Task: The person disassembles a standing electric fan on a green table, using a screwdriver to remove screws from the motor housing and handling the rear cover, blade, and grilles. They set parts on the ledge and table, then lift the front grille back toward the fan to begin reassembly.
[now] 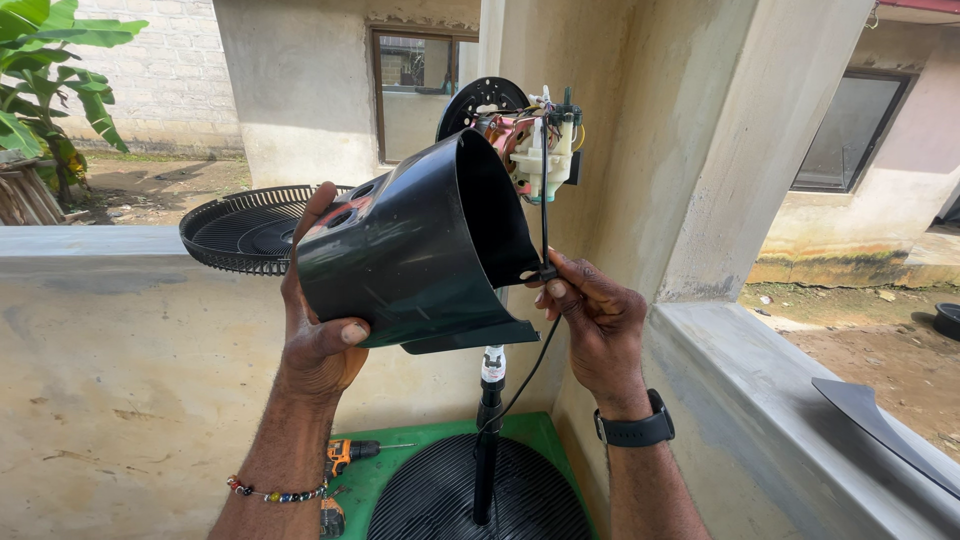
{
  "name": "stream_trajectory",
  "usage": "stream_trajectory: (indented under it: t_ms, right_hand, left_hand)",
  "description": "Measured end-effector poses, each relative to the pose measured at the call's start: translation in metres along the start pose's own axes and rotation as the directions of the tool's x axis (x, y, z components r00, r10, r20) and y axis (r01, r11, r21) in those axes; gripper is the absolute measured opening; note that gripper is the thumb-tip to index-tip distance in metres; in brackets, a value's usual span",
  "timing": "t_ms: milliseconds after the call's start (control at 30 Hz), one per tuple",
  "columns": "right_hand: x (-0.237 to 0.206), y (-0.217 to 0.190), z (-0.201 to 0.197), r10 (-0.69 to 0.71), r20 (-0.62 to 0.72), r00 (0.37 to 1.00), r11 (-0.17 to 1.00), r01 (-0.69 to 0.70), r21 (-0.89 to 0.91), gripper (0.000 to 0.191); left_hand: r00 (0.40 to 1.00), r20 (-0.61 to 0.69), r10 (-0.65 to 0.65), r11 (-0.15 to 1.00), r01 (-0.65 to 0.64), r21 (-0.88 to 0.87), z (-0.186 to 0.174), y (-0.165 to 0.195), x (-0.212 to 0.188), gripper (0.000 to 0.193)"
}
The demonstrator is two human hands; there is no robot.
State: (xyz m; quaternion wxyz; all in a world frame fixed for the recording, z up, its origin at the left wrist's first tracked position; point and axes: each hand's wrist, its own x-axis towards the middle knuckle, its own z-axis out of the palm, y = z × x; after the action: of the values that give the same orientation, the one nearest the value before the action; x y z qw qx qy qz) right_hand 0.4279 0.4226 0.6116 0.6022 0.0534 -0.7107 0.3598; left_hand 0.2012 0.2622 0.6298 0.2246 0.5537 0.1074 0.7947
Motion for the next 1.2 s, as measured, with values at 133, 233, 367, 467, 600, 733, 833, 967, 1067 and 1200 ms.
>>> stream_trajectory:
  t_ms: [133, 233, 367, 467, 600, 733, 833, 967, 1067, 1200]
  right_hand:
    - [0.001, 0.004, 0.0, 0.032, -0.028, 0.999, 0.999, -0.032, -0.017, 0.031]
    - [0.001, 0.007, 0.002, 0.033, -0.052, 0.998, 0.999, -0.034, -0.016, 0.03]
    - [0.001, 0.009, 0.006, 0.026, -0.074, 0.997, 0.999, -0.028, -0.023, 0.031]
    - [0.003, 0.008, 0.007, 0.04, -0.052, 0.998, 0.998, -0.042, -0.038, 0.031]
    - [0.004, 0.005, 0.01, 0.066, -0.015, 0.998, 0.997, -0.066, -0.034, 0.032]
    - [0.004, 0.005, 0.015, 0.035, 0.021, 0.999, 0.999, -0.035, 0.016, 0.033]
    - [0.006, 0.006, 0.011, 0.026, 0.001, 1.0, 1.0, -0.026, 0.011, 0.032]
    - [0.01, 0.006, 0.002, 0.056, 0.004, 0.998, 0.998, -0.056, -0.031, 0.032]
    - [0.011, 0.006, 0.0, 0.052, 0.018, 0.999, 0.997, -0.05, -0.058, 0.032]
    - [0.008, 0.006, 0.004, 0.018, -0.028, 0.999, 0.998, -0.02, -0.06, 0.033]
  left_hand:
    - [1.0, 0.017, 0.014, 1.0, -0.014, 0.006, -0.001, -0.003, 0.002, 0.133]
    - [1.0, 0.024, 0.011, 1.0, -0.011, 0.008, -0.002, -0.003, 0.002, 0.132]
    - [1.0, 0.023, 0.019, 1.0, -0.019, 0.013, -0.004, -0.004, 0.003, 0.131]
    - [1.0, 0.012, 0.028, 0.999, -0.028, 0.028, -0.005, -0.004, 0.003, 0.13]
    - [0.999, 0.014, 0.043, 0.998, -0.043, 0.047, -0.005, -0.007, 0.004, 0.129]
    - [0.999, -0.017, 0.038, 0.999, -0.038, 0.02, -0.006, -0.009, 0.006, 0.129]
    - [0.999, -0.013, 0.04, 0.999, -0.04, 0.014, -0.009, -0.008, 0.007, 0.13]
    - [0.999, 0.01, 0.034, 0.999, -0.034, -0.003, -0.01, -0.007, 0.005, 0.131]
    - [0.999, 0.028, 0.032, 0.999, -0.031, -0.017, -0.009, -0.01, 0.004, 0.131]
    - [0.999, 0.001, 0.041, 0.999, -0.041, -0.026, -0.006, -0.014, 0.003, 0.13]
